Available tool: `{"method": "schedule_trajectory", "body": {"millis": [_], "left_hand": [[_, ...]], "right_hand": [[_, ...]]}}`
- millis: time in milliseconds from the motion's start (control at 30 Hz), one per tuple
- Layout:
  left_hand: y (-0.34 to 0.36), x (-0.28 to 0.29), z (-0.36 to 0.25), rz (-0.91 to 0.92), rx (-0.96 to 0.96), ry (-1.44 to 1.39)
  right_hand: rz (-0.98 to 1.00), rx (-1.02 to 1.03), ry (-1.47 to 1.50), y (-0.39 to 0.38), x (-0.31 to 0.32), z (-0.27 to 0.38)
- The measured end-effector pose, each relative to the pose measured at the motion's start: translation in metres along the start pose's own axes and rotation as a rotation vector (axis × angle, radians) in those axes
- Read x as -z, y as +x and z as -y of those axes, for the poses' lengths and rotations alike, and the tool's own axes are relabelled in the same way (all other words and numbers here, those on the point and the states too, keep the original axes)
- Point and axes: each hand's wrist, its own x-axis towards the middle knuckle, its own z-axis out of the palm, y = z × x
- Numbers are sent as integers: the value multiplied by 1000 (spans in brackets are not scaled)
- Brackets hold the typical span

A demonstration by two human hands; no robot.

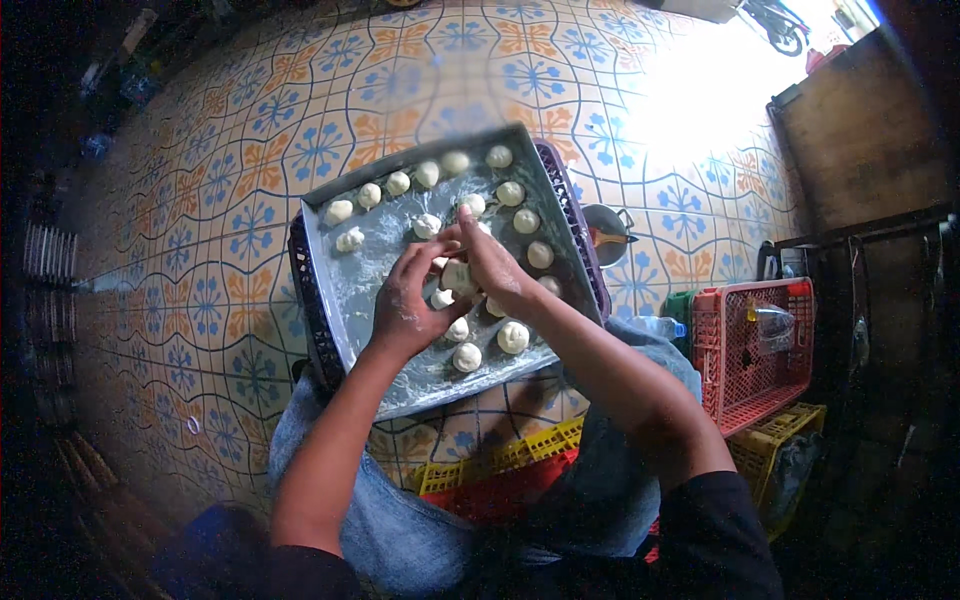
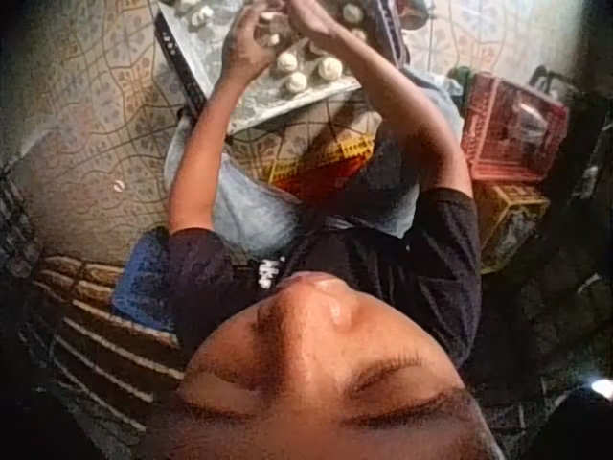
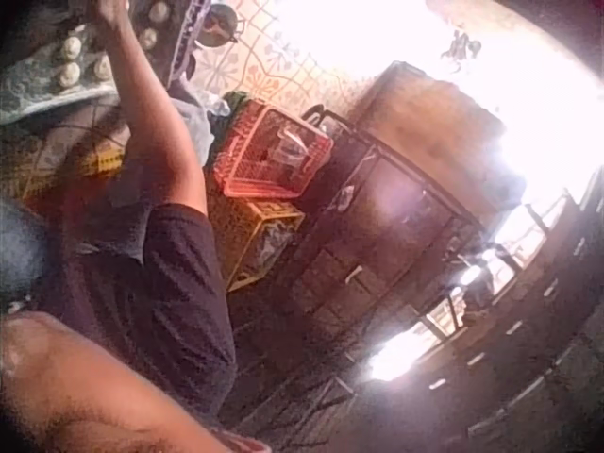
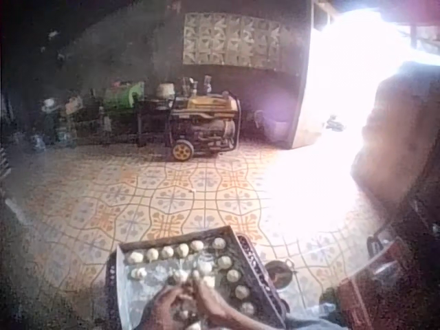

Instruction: The person picks up small pieces of dough from a metal tray, rolls them between their palms to form rounds, and places them back onto the tray in organized rows.

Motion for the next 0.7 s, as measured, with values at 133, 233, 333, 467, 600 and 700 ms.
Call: {"method": "schedule_trajectory", "body": {"millis": [133,233,333,467,600,700], "left_hand": [[-11,14,12,28,-157,380],[-3,22,40,-239,-83,148],[10,38,47,-351,584,-722],[6,60,60,-368,806,-1162],[6,56,45,-227,834,-1299],[12,53,32,-229,815,-1261]], "right_hand": [[327,-253,337,-26,-12,35],[288,-245,140,-25,-9,31],[-43,-14,-718,-9,9,-6],[25,279,-1392,-7,8,-30],[-76,265,-1685,13,-3,-54],[-117,262,-1717,28,4,-75]]}}
